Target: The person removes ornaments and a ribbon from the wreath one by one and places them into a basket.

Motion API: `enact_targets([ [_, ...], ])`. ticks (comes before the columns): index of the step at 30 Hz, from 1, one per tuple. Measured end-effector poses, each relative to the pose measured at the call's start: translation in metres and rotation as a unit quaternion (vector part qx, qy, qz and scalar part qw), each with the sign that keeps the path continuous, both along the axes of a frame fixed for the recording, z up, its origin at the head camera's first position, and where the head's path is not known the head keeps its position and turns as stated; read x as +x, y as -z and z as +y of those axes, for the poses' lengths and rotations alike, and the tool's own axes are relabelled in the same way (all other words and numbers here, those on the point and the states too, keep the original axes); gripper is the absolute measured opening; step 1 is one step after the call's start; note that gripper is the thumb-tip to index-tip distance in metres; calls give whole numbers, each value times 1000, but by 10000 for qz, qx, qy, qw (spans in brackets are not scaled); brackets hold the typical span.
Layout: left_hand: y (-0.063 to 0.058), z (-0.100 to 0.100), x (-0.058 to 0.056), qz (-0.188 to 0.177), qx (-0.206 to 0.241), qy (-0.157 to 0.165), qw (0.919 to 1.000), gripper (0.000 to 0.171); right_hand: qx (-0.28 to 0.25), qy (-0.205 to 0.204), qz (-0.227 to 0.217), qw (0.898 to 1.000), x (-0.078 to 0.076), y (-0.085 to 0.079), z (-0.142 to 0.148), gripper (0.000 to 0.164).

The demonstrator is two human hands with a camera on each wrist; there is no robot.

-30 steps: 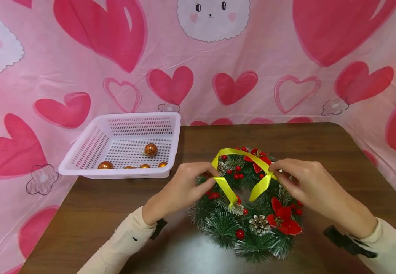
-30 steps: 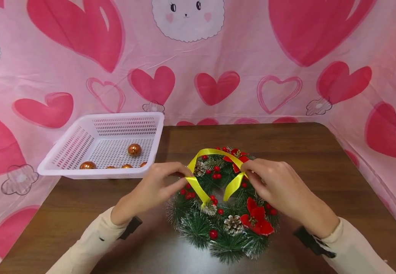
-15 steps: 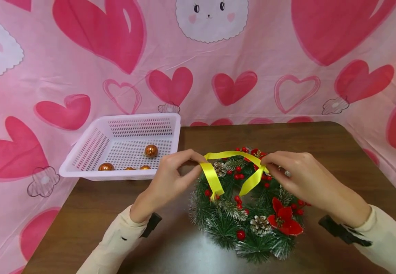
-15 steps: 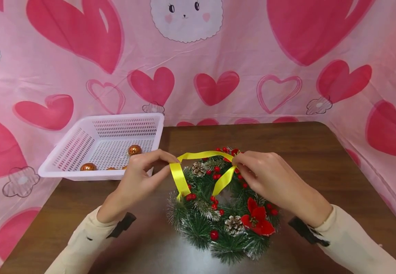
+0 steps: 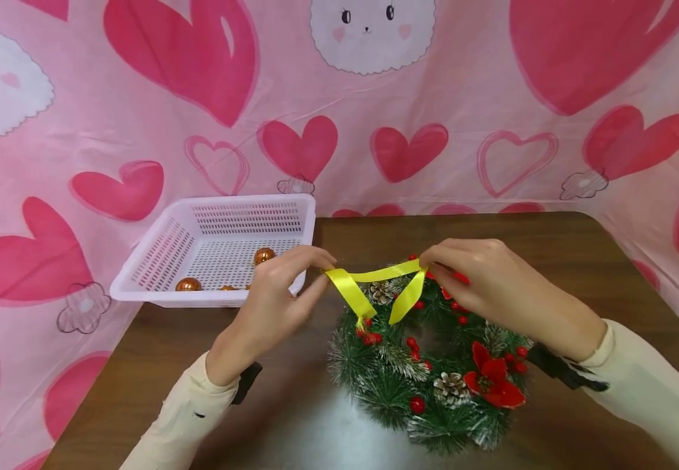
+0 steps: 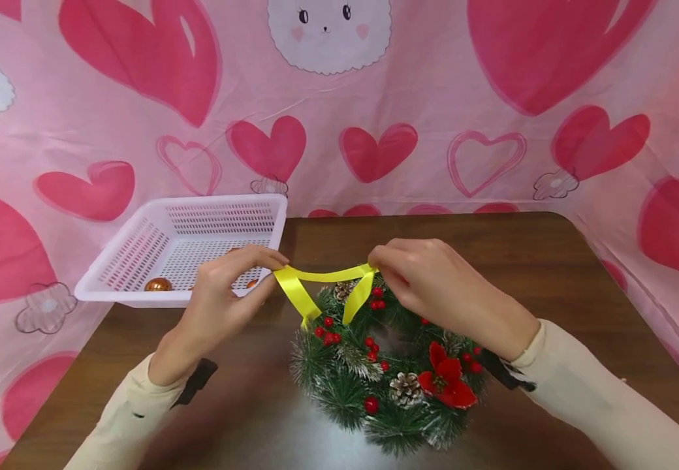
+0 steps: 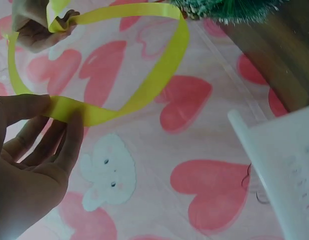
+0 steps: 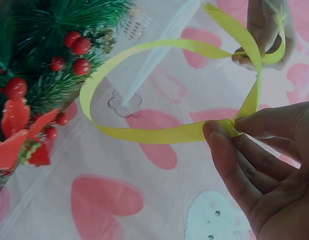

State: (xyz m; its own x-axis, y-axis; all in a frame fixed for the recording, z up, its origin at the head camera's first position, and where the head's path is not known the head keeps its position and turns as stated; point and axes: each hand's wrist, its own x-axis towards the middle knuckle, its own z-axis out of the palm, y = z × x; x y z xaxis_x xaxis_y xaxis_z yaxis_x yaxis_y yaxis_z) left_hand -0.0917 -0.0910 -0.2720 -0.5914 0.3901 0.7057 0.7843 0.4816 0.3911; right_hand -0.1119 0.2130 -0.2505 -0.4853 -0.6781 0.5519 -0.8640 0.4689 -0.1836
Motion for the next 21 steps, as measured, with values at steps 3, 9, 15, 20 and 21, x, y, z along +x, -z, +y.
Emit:
enact_targets([
  [3, -1, -6, 2, 103, -42, -149, 9998, 14, 45, -118, 73, 9999, -5, -2, -10, 27],
  [9, -4, -18, 4, 194, -124, -465, 9987, 16, 68, -362, 84, 9993, -17, -5, -28, 22],
  [15, -8, -31, 3, 359, -46, -683, 9970, 15, 72, -408, 65, 9991, -27, -11, -46, 18],
  [20, -13, -41, 0, 499, -81, -889, 9948, 15, 56, -428, -4, 9991, -33, -16, -59, 18],
  [21, -14, -43, -1, 527, -97, -925, 9943, 15, 38, -448, 14, 9990, -34, -17, -62, 17],
])
